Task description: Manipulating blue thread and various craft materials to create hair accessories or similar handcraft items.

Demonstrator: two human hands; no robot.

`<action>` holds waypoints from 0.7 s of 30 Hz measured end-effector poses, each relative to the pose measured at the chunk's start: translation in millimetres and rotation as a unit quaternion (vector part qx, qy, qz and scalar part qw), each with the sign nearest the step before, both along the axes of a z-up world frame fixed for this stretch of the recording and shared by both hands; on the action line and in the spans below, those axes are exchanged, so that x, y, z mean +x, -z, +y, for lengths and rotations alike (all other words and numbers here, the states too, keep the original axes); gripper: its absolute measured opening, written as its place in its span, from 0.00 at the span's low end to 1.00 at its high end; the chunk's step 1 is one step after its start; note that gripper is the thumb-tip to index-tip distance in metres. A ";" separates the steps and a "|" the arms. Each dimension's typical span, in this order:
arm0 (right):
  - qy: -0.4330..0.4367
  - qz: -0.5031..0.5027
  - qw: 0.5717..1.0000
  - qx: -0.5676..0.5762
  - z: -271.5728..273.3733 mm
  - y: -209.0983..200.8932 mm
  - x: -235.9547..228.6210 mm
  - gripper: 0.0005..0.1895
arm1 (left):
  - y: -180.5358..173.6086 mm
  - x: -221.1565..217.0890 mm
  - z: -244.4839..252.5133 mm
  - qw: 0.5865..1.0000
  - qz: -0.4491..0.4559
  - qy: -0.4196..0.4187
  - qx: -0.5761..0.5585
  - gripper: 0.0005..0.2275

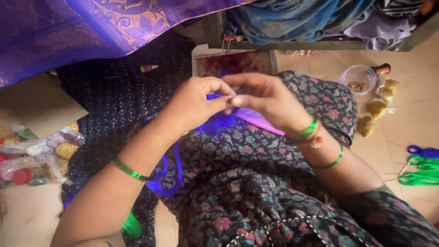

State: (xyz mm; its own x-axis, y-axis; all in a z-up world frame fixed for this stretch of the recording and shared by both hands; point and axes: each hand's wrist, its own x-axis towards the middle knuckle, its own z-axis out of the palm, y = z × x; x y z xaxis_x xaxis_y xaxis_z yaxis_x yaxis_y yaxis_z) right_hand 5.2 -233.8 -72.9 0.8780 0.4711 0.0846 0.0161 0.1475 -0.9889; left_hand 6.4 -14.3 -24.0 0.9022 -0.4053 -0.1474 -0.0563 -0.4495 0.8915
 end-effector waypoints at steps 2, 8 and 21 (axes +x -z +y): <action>-0.060 0.050 0.993 0.091 2.5 11.9 3.6 0.21 | 3.3 -0.2 7.8 0.998 0.055 -0.023 -0.033 0.08; -0.106 0.019 0.984 -0.145 -60.0 55.7 19.7 0.07 | 1.5 -9.2 48.3 0.984 0.173 0.004 0.043 0.13; 0.122 0.134 0.972 -0.152 -103.0 78.2 36.8 0.08 | 21.0 4.3 24.2 0.928 0.223 -0.142 -0.263 0.10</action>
State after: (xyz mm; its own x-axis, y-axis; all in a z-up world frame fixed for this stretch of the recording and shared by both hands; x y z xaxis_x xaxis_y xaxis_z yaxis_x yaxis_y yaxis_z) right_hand 42.0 -336.8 -151.1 0.9382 0.2135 -0.2724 -0.2498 -0.1271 -0.9599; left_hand 10.8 10.0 -45.0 0.8802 -0.2830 -0.3811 0.4254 0.1142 0.8978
